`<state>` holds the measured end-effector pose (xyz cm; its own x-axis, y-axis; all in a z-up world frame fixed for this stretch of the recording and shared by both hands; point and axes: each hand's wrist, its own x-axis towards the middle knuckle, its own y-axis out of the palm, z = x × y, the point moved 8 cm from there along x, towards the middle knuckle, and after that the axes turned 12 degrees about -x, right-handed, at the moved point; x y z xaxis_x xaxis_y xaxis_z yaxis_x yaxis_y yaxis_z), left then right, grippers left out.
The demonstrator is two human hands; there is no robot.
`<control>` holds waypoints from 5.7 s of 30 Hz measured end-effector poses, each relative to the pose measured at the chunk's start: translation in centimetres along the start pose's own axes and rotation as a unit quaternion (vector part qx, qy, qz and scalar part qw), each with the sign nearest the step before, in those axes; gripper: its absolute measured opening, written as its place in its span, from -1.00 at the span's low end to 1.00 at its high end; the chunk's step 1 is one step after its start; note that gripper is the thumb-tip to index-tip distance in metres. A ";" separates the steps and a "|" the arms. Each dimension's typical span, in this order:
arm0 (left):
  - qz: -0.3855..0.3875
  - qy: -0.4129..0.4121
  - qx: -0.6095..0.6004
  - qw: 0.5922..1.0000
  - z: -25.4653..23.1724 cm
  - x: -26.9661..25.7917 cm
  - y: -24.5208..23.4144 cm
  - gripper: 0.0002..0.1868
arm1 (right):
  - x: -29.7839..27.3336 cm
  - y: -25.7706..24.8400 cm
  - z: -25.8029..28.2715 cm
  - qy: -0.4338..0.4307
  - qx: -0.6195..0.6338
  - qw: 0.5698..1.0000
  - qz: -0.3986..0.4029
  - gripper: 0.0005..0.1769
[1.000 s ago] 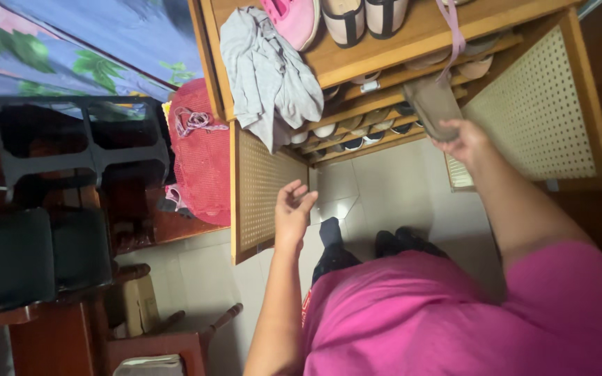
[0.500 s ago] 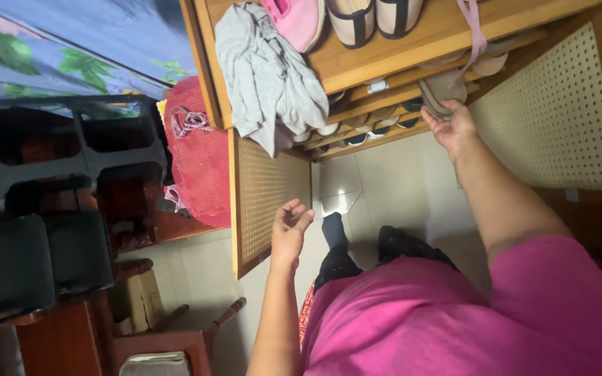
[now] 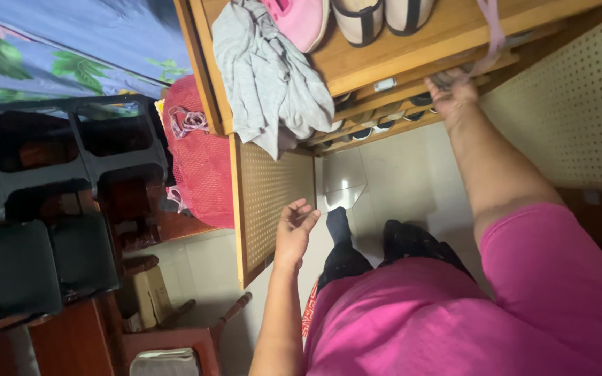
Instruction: The person wipes several pairs of shoes with a cloth, including sandals, flats, and sneakers, then places them back on a wooden shoe rack. The person also ties the laces of a pair of pink sneakers.
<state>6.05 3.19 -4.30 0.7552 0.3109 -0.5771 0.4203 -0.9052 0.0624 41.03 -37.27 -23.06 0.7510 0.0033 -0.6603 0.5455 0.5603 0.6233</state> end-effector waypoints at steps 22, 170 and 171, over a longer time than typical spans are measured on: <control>0.060 -0.021 0.036 0.997 -1.5 2.2 -0.1 -0.40 | -2.0 -3.6 7.7 -0.034 -0.291 0.924 -0.247 -0.38; 0.408 0.162 -0.200 0.876 -27.9 -5.9 29.0 -0.14 | -49.2 31.8 7.9 -0.715 -0.512 0.475 0.022 -0.52; 0.429 0.131 -0.204 0.870 -27.1 -6.4 29.3 -0.10 | -48.0 31.0 8.2 -0.701 -0.516 0.492 0.014 -0.54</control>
<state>27.13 -17.52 23.29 0.9456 -0.3242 0.0273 -0.2516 -0.6752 0.6934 24.92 -26.89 31.39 0.6656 -0.1459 0.7319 0.5917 0.7009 -0.3984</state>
